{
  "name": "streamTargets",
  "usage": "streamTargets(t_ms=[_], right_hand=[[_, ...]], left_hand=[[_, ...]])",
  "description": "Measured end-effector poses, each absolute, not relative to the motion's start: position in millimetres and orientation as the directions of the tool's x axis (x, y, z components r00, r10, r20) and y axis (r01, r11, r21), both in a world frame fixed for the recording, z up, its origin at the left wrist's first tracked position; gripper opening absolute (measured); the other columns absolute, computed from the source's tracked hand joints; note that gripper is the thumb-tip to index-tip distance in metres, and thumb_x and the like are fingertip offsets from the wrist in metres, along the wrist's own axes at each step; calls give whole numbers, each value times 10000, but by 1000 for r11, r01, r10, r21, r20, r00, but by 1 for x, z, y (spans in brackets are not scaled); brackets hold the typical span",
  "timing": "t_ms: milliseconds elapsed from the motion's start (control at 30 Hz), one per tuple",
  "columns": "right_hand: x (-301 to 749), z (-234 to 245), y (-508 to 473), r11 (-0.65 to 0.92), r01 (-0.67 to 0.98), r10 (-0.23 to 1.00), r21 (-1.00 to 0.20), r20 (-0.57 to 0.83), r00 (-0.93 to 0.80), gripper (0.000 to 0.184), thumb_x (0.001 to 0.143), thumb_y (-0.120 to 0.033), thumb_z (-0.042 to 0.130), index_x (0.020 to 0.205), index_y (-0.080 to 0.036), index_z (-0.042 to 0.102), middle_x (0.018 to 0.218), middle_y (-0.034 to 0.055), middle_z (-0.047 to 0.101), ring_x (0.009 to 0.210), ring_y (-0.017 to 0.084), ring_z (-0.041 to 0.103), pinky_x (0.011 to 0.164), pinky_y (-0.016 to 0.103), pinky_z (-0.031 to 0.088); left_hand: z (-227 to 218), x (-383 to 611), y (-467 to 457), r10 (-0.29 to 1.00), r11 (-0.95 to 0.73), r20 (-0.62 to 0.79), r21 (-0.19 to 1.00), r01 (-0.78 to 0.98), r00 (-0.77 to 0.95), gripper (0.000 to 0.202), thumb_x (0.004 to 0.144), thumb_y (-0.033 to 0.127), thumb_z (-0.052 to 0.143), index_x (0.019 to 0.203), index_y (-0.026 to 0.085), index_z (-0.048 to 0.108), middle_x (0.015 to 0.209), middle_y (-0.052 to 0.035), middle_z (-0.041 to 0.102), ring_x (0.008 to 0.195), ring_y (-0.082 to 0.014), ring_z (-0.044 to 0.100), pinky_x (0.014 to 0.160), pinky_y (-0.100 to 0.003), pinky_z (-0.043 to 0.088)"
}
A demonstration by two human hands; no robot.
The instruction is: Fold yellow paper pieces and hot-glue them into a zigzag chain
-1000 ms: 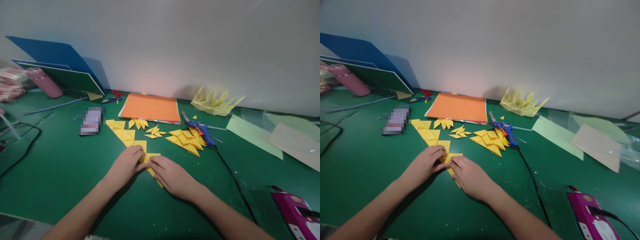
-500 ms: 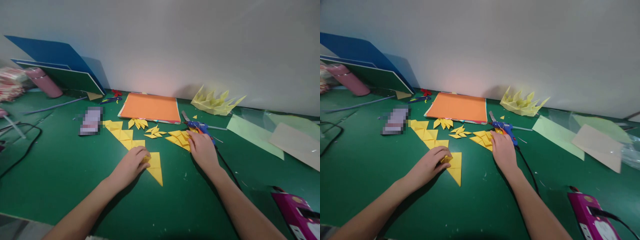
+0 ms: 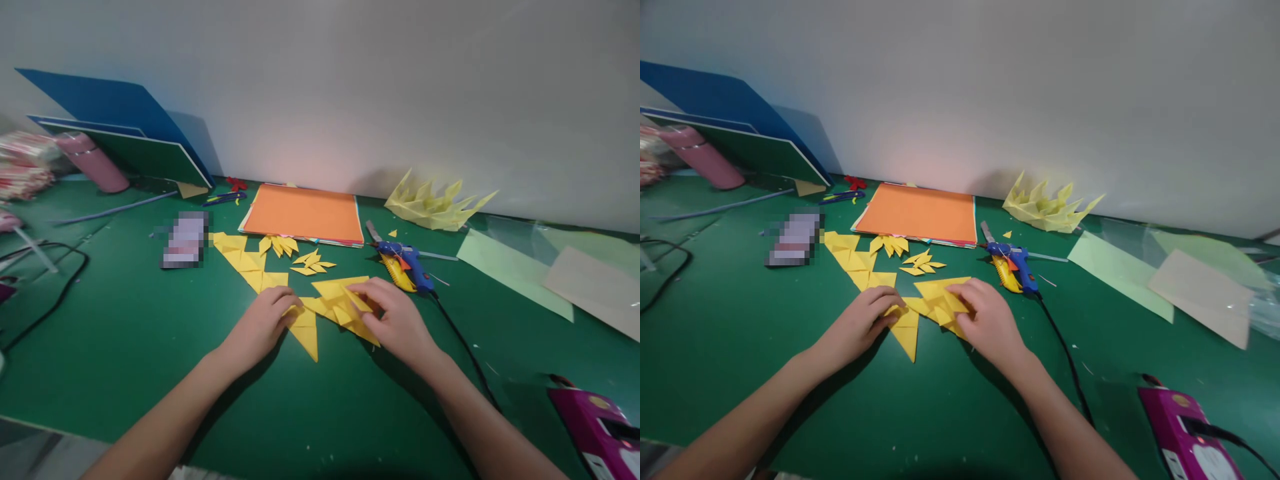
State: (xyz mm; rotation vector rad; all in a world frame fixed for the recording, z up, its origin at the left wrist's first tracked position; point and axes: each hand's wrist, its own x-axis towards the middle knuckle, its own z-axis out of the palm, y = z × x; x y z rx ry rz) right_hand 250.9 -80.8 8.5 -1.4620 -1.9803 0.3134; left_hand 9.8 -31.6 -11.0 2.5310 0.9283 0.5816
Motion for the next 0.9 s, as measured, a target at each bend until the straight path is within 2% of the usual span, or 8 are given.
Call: streamTargets(t_ms=[167, 367, 433, 500, 567, 700, 800, 900], right_hand=[[244, 2, -81, 291, 801, 952, -523, 243, -186, 288, 695, -90, 455, 879, -197, 650, 805, 55, 643, 767, 213, 598, 663, 317, 478], [263, 6, -79, 251, 814, 802, -523, 584, 128, 177, 732, -143, 495, 852, -213, 605, 848, 64, 662, 824, 241, 609, 748, 367, 475], [265, 15, -83, 269, 763, 769, -588, 608, 197, 62, 768, -204, 541, 816, -216, 579, 795, 44, 642, 764, 218, 600, 711, 337, 471], [260, 24, -87, 291, 630, 872, -720, 471, 134, 63, 808, -272, 541, 795, -213, 556, 738, 14, 609, 668, 174, 576, 617, 281, 458], [252, 29, -92, 236, 495, 972, -836, 210, -109, 132, 856, -312, 479, 819, -206, 547, 716, -5, 586, 612, 142, 548, 539, 237, 427], [237, 27, -96, 138, 617, 942, -774, -90, -324, 204, 896, -329, 405, 755, -202, 479, 714, -10, 551, 626, 130, 513, 539, 223, 390], [237, 22, -94, 87, 794, 973, -602, -120, -197, 223, 909, -332, 371, 723, -217, 409, 642, -17, 515, 551, 140, 487, 493, 238, 335], [245, 18, -91, 84, 846, 996, -527, 9, -93, 163, 903, -318, 366, 804, -220, 449, 724, 34, 600, 619, 187, 568, 520, 275, 381]], left_hand=[[-16, 11, -33, 597, -772, 266, 449, 451, 757, 311, 886, 26, 350, 1035, 183, 574, 1091, -80, 601, 974, -205, 560, 850, -394, 499], [-15, 10, -34, 609, -744, 217, 488, 456, 763, 207, 935, 174, 425, 1063, 198, 585, 1108, -89, 555, 985, -214, 544, 857, -397, 481], [-13, 11, -35, 610, -736, 183, 491, 466, 771, 181, 916, 216, 496, 1067, 206, 596, 1107, -89, 539, 978, -221, 537, 859, -408, 471], [-12, 11, -35, 611, -732, 161, 488, 475, 775, 193, 900, 218, 529, 1080, 209, 598, 1085, -86, 535, 963, -223, 531, 853, -411, 465], [-11, 12, -35, 613, -732, 162, 484, 479, 773, 191, 896, 219, 535, 1075, 199, 601, 1063, -87, 536, 945, -224, 527, 840, -409, 464], [-11, 12, -36, 614, -737, 172, 475, 481, 770, 160, 906, 231, 516, 1026, 184, 611, 1065, -94, 535, 945, -227, 523, 836, -408, 463], [-10, 12, -36, 607, -739, 159, 473, 479, 779, 219, 892, 276, 551, 1093, 194, 583, 1079, -96, 539, 957, -230, 527, 848, -416, 463], [-9, 12, -37, 614, -732, 146, 473, 490, 776, 239, 859, 302, 606, 1072, 198, 585, 1112, -101, 546, 981, -239, 531, 863, -430, 462]])
